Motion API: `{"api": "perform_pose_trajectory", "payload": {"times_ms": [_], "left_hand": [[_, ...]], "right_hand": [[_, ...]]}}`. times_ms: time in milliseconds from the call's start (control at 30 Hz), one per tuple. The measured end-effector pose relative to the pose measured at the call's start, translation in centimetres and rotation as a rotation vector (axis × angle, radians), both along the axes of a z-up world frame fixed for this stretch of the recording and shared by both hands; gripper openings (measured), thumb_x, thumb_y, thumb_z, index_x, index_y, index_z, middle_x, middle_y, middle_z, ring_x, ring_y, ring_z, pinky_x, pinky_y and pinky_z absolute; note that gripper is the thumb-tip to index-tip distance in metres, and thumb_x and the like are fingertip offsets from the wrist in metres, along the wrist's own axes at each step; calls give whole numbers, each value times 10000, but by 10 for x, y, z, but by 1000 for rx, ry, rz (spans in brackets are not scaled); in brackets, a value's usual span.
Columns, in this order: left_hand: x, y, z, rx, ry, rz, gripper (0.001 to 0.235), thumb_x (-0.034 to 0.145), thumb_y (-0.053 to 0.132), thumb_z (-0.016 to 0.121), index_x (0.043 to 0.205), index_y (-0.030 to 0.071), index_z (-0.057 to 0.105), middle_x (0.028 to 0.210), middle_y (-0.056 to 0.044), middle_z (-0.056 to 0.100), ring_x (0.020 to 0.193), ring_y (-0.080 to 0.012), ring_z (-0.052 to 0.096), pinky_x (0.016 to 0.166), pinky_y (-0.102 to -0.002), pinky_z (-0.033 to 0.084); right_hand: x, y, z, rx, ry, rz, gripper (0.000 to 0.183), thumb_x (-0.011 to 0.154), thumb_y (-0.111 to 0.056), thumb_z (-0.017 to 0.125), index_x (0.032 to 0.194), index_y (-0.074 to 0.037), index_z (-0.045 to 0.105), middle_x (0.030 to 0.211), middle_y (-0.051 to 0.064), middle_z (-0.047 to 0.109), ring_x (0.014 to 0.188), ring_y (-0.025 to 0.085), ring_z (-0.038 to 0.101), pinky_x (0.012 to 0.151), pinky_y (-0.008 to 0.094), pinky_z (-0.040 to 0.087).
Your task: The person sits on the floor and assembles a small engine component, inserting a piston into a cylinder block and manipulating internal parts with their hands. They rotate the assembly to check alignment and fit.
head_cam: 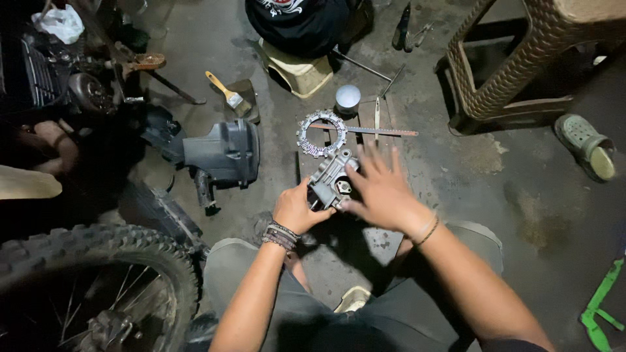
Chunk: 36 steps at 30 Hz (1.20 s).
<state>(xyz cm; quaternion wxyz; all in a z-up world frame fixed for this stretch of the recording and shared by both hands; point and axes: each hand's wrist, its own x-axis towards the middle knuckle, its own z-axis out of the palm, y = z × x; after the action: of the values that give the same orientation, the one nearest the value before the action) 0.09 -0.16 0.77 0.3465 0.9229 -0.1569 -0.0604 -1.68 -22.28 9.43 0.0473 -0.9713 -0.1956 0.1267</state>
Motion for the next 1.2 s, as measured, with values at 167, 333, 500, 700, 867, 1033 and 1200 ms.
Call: {"api": "perform_pose_trajectory", "payload": {"times_ms": [167, 333, 500, 700, 867, 1033, 1200], "left_hand": [[1, 2, -12, 5, -21, 8, 694, 640, 460, 874, 1122, 30, 621, 889, -188, 760, 869, -369, 745, 795, -455, 599], [1, 3, -9, 25, -25, 10, 711, 610, 508, 868, 1117, 68, 632, 887, -167, 760, 884, -358, 743, 795, -460, 597], [1, 3, -11, -6, -50, 15, 677, 576, 503, 887, 1046, 87, 632, 854, -166, 751, 861, -378, 738, 766, -479, 589], [1, 3, -7, -3, -40, 30, 630, 573, 484, 886, 1007, 106, 628, 821, -145, 753, 833, -363, 744, 746, -455, 592], [1, 2, -10, 7, -38, 29, 636, 583, 506, 876, 1018, 113, 629, 822, -141, 751, 830, -357, 745, 751, -451, 591], [-1, 3, -5, 8, 14, 20, 665, 638, 469, 869, 1130, 94, 626, 917, -140, 772, 896, -329, 753, 832, -424, 581], [-3, 3, 4, 15, 77, -8, 802, 702, 465, 845, 1285, -17, 578, 1043, -228, 751, 994, -385, 728, 922, -475, 559]], "right_hand": [[0, 3, -4, -70, -66, -30, 815, 936, -633, 549, 1477, -27, 483, 1621, 291, 293, 1558, 460, 106, 1176, 713, -22], [1, -1, -11, -39, -53, 34, 834, 917, -663, 563, 1473, -45, 492, 1623, 269, 297, 1555, 455, 121, 1185, 718, 23], [0, 4, -5, -51, -65, -17, 799, 924, -625, 571, 1455, -31, 515, 1609, 281, 322, 1552, 459, 136, 1185, 711, 8], [2, 0, -2, -62, -110, -48, 770, 937, -640, 545, 1454, -70, 539, 1604, 282, 343, 1554, 463, 143, 1179, 713, 4], [0, 8, -10, -34, -74, -28, 794, 922, -623, 570, 1487, -71, 491, 1600, 287, 335, 1547, 453, 156, 1186, 707, -7], [6, -9, -7, 13, -95, -25, 705, 902, -628, 613, 1466, -207, 562, 1599, 244, 380, 1543, 473, 180, 1171, 731, 20], [12, -17, 0, 39, -36, -174, 631, 917, -594, 612, 1435, -235, 590, 1606, 253, 358, 1563, 439, 105, 1189, 686, -63]]}}
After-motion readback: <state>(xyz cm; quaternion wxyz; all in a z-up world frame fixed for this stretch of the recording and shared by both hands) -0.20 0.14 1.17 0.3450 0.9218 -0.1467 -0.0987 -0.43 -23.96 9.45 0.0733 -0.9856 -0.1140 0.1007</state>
